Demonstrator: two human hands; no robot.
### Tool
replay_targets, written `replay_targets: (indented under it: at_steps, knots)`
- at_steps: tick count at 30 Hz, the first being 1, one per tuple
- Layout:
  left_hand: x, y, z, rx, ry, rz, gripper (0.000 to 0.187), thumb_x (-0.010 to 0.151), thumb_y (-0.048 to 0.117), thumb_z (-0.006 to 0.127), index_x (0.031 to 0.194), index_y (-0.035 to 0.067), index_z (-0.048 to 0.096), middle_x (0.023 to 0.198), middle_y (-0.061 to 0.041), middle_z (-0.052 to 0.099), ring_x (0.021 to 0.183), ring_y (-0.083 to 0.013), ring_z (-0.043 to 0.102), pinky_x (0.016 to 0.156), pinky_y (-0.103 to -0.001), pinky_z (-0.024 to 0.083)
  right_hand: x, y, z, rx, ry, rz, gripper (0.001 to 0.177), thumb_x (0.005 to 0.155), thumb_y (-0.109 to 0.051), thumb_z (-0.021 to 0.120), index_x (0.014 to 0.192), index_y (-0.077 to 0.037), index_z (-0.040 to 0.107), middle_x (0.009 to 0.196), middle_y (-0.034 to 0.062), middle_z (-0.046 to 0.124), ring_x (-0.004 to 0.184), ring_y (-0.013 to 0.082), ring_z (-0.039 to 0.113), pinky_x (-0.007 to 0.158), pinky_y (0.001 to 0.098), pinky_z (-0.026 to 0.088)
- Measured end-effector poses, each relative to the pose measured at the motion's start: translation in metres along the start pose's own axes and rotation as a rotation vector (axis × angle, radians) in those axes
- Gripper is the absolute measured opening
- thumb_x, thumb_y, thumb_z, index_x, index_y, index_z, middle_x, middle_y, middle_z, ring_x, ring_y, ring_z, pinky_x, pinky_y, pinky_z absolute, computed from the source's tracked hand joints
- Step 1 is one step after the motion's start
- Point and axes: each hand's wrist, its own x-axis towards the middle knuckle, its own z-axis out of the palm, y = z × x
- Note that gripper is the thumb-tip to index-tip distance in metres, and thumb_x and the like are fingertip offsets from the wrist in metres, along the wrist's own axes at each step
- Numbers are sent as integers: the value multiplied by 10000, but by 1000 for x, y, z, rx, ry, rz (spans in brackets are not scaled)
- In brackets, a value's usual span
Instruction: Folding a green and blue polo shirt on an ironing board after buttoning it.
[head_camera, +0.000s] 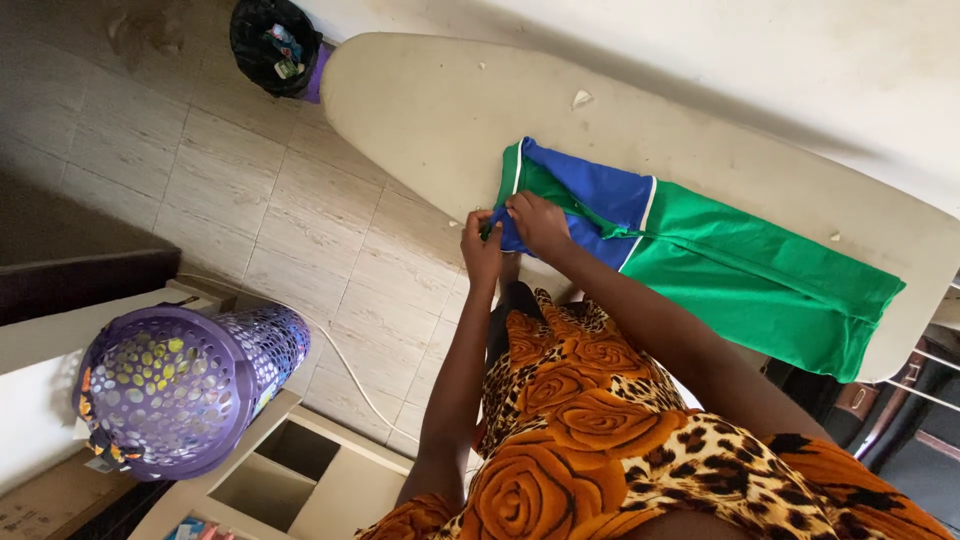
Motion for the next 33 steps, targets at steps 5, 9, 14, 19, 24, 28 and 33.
replay_targets:
  at_steps: [5, 9, 14, 19, 24, 28, 33]
  knots:
    - [1, 13, -3, 29, -5, 90, 415, 912, 63, 689, 1308, 64, 564, 1176, -139, 665, 1066, -240, 641, 936, -370, 505, -1, 3, 3, -28, 26, 36, 129, 1002, -173, 623, 1082, -76, 594, 1034, 132, 619, 903, 382, 658, 741, 498, 534]
    - [3, 3, -3, 119, -22, 177, 409, 917, 52, 685, 1311, 77, 578, 1238, -147, 603, 1141, -270, 618, 994, -407, 499, -7, -11, -23, 32, 85, -41, 114, 970, -149, 663, 1031, -55, 642, 1048, 154, 595, 980, 374, 609, 826, 474, 503]
    - [-7, 34, 1, 253, 57, 334, 401, 913, 145, 701, 1293, 69, 599, 1265, -153, 573, 1218, -312, 557, 1058, -467, 451, -42, -3, -63, -44, 209, -72, 137, 967, -134, 691, 1051, -28, 711, 1134, 172, 613, 1077, 362, 588, 908, 493, 462]
    - [-16, 51, 24, 423, 53, 587, 518, 973, 354, 658, 1373, 39, 558, 1397, -130, 573, 1366, -373, 460, 1152, -563, 329, -93, 35, -98, -152, 359, -37, 174, 940, -45, 673, 1106, -49, 726, 1282, 165, 635, 1196, 346, 593, 995, 502, 478]
    - [-28, 67, 62, 471, -217, 714, 481, 970, 321, 667, 1387, 99, 576, 1477, -126, 525, 1417, -364, 432, 1174, -558, 319, -131, 45, -129, -247, 436, 191, 208, 949, -9, 700, 1147, -72, 718, 1322, 143, 631, 1227, 332, 571, 1016, 480, 495]
    - [-24, 62, 86, 609, -528, 791, 499, 894, 226, 711, 1383, 188, 624, 1525, -117, 494, 1444, -366, 391, 1163, -555, 295, -145, 51, -132, -273, 353, 220, 342, 841, -115, 807, 1162, -69, 698, 1307, 169, 603, 1173, 356, 530, 960, 491, 467]
    - [-7, 53, 103, 632, -653, 861, 404, 870, 180, 720, 1271, 218, 687, 1466, -93, 537, 1419, -348, 416, 1145, -543, 309, -136, 45, -129, -276, 310, 242, 401, 821, -93, 801, 1209, -92, 700, 1332, 159, 589, 1215, 378, 520, 1008, 517, 439]
